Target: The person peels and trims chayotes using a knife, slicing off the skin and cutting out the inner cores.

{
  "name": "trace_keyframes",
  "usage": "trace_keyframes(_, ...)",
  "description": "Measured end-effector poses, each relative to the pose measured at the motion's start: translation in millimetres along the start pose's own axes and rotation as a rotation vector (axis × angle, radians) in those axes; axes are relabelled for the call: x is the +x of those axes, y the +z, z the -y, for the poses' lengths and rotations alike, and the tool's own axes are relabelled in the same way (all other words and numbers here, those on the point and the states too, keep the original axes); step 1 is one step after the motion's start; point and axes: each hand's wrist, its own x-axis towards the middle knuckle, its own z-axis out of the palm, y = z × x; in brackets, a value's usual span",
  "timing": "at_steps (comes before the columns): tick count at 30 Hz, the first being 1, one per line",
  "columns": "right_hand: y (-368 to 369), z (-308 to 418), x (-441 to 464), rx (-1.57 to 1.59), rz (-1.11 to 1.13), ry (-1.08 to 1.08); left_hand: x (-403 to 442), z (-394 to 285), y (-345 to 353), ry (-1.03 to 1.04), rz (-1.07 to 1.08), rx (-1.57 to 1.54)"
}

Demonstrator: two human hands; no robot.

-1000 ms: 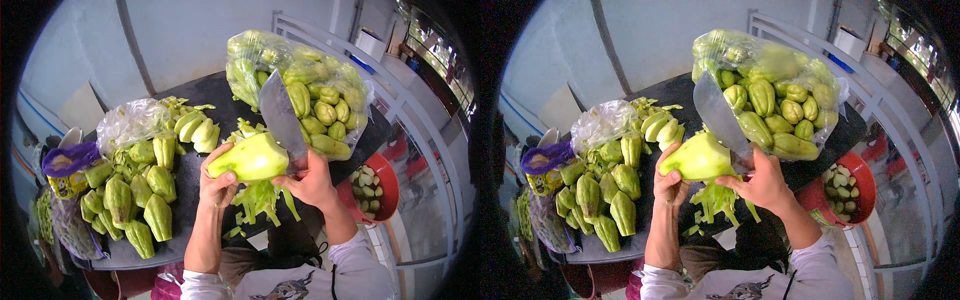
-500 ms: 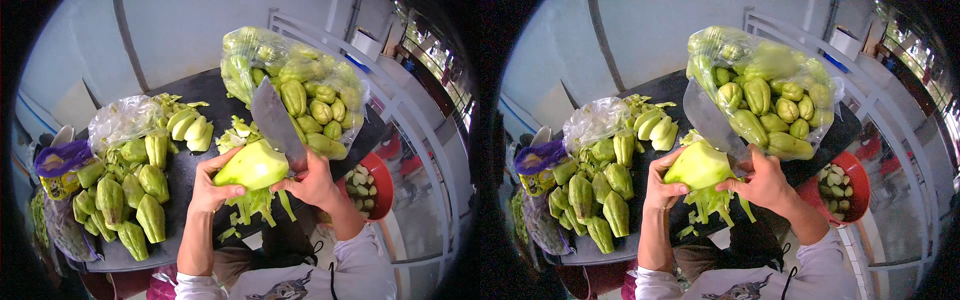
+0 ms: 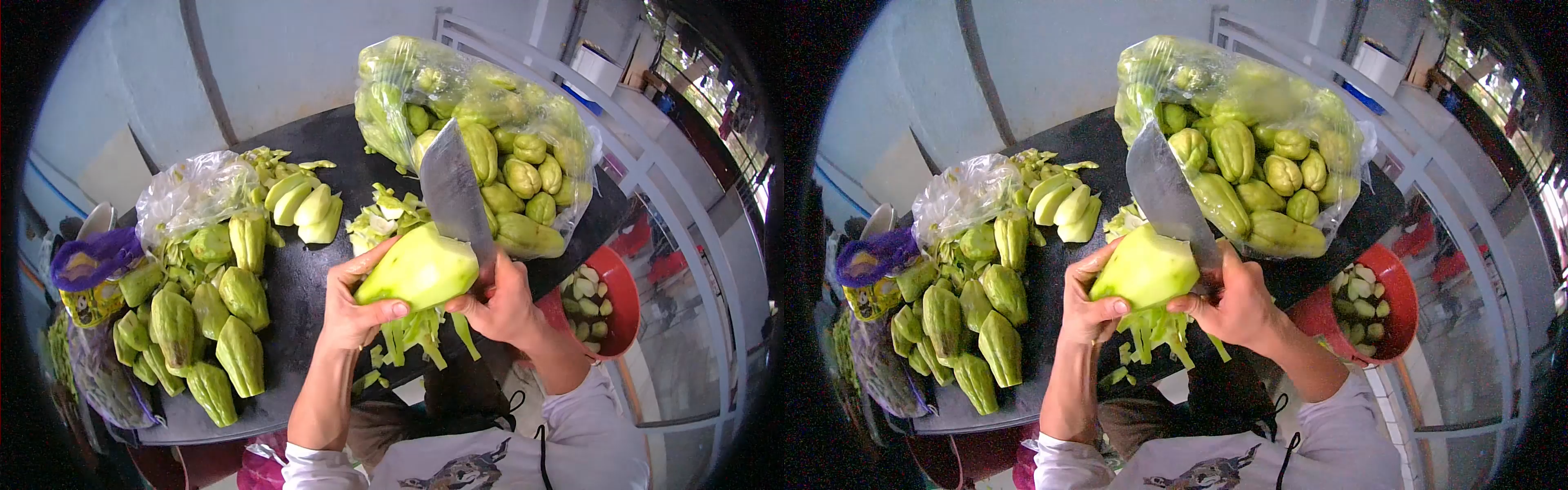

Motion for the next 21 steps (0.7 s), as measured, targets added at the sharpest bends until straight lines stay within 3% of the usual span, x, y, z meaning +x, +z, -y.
trace_keyframes(2,1.9,-2.5,3.8,0.004,-0.023,-0.019,-0.7,-2.4,-0.2,0.002,-0.041,-0.017)
trace_keyframes(4,-2.7,1.9,6.2,-0.048,0.117,0.016,-1.4,-13.5,-3.6,-0.041,-0.018,0.009)
trace_keyframes(7,12.1,-5.3,-1.2,0.044,-0.012,-0.024,1.2,-7.3,-2.1,-0.027,-0.011,0.017)
trace_keyframes(13,7.3,-3.3,0.1,0.024,0.094,0.054,1.3,-7.1,1.7,-0.06,-0.028,-0.037)
trace_keyframes(16,18.5,-9.0,0.7,-0.023,-0.072,-0.069,2.1,4.1,5.2,0.006,-0.053,-0.057)
trace_keyframes(19,6.5,1.5,9.2,0.005,0.104,0.049,1.7,-6.6,3.6,-0.058,-0.083,-0.08)
trace_keyframes(21,11.7,-0.5,6.8,0.001,0.103,0.011,1.6,-10.8,3.5,-0.068,-0.059,-0.052)
